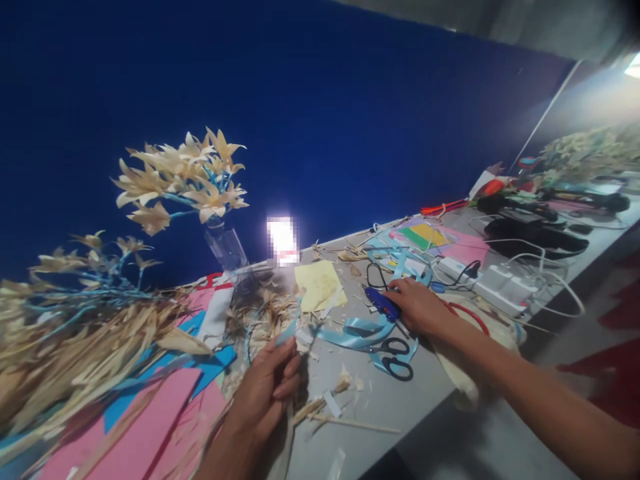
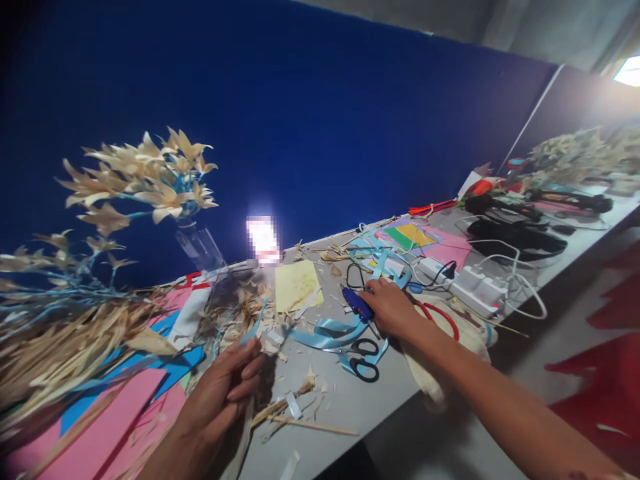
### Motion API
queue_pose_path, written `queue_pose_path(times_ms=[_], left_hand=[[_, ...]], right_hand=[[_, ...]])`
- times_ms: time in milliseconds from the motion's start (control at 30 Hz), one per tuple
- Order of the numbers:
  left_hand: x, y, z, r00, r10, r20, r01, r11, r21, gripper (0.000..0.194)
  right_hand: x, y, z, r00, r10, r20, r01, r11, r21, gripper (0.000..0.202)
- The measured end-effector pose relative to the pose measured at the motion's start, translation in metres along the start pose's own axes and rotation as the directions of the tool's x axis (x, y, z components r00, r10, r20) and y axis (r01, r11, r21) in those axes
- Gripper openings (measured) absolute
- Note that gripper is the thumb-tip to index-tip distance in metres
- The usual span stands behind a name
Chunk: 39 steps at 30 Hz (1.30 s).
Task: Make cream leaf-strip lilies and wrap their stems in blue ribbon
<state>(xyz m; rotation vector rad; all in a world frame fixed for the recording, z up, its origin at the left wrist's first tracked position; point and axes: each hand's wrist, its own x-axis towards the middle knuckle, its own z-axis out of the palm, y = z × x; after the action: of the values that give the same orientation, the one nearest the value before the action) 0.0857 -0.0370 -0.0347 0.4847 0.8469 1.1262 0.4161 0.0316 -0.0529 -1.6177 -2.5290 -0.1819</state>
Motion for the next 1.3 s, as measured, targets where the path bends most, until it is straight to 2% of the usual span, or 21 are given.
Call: queue_pose_path(times_ms=[100,200,300,367,400,467,567,700,867,1000,1167,1300], left_hand=[[0.003,0.0,-0.001,1.0,-0.008,-0.018,0.008,1.0,0.014,0.037],[0.004,-0.001,-0.003,1.0,-0.009,-0.018,0.009,1.0,0.011,0.038],[0.005,-0.003,-0.005,1.0,-0.011,0.013,0.011,1.0,-0.001,0.039],[0.006,-0.005,-0.007,0.999,-0.02,0.034,0.02,1.0,-0.01,0.039],[0.007,-0.005,-0.008,0.999,-0.021,0.037,0.022,1.0,-0.012,0.039],[0.009,-0.006,-0.009,1.0,-0.014,0.028,0.014,1.0,-0.016,0.04],[0.009,-0.006,-0.008,0.999,0.035,-0.004,-0.035,0.998,-0.044,0.043],[0.007,-0.007,-0.005,0.998,0.07,-0.003,-0.07,0.996,-0.052,0.037],[0.005,-0.009,-0.004,0.995,0.09,-0.035,-0.091,0.996,-0.026,0.034],[0.003,-0.01,-0.002,0.986,0.145,-0.077,-0.143,0.989,0.034,0.035],[0.003,-0.013,0.0,0.942,0.256,-0.218,-0.214,0.956,0.199,0.03],[0.002,-0.015,0.001,0.929,0.277,-0.245,-0.216,0.944,0.249,0.026]], right_hand=[[-0.001,0.009,0.003,0.999,-0.018,-0.045,0.02,0.999,0.039,0.032],[-0.007,0.021,-0.001,0.975,-0.026,-0.221,0.071,0.978,0.198,0.038],[-0.009,0.026,-0.009,0.907,0.14,-0.397,0.074,0.875,0.479,0.044],[-0.006,0.022,-0.014,0.878,0.24,-0.415,0.069,0.793,0.606,0.044],[-0.004,0.017,-0.016,0.875,0.245,-0.418,0.086,0.771,0.631,0.043],[0.001,0.002,-0.017,0.882,0.163,-0.442,0.168,0.767,0.619,0.04],[0.004,-0.027,-0.013,0.881,-0.064,-0.469,0.348,0.759,0.55,0.035],[-0.001,-0.061,-0.01,0.868,-0.275,-0.413,0.464,0.744,0.481,0.038],[0.001,-0.087,-0.021,0.831,-0.471,-0.295,0.556,0.705,0.44,0.043],[0.005,-0.096,-0.027,0.831,-0.5,-0.244,0.55,0.673,0.495,0.037],[0.005,-0.1,-0.025,0.832,-0.504,-0.231,0.539,0.638,0.549,0.027],[0.006,-0.103,-0.025,0.823,-0.534,-0.192,0.538,0.624,0.567,0.023]])
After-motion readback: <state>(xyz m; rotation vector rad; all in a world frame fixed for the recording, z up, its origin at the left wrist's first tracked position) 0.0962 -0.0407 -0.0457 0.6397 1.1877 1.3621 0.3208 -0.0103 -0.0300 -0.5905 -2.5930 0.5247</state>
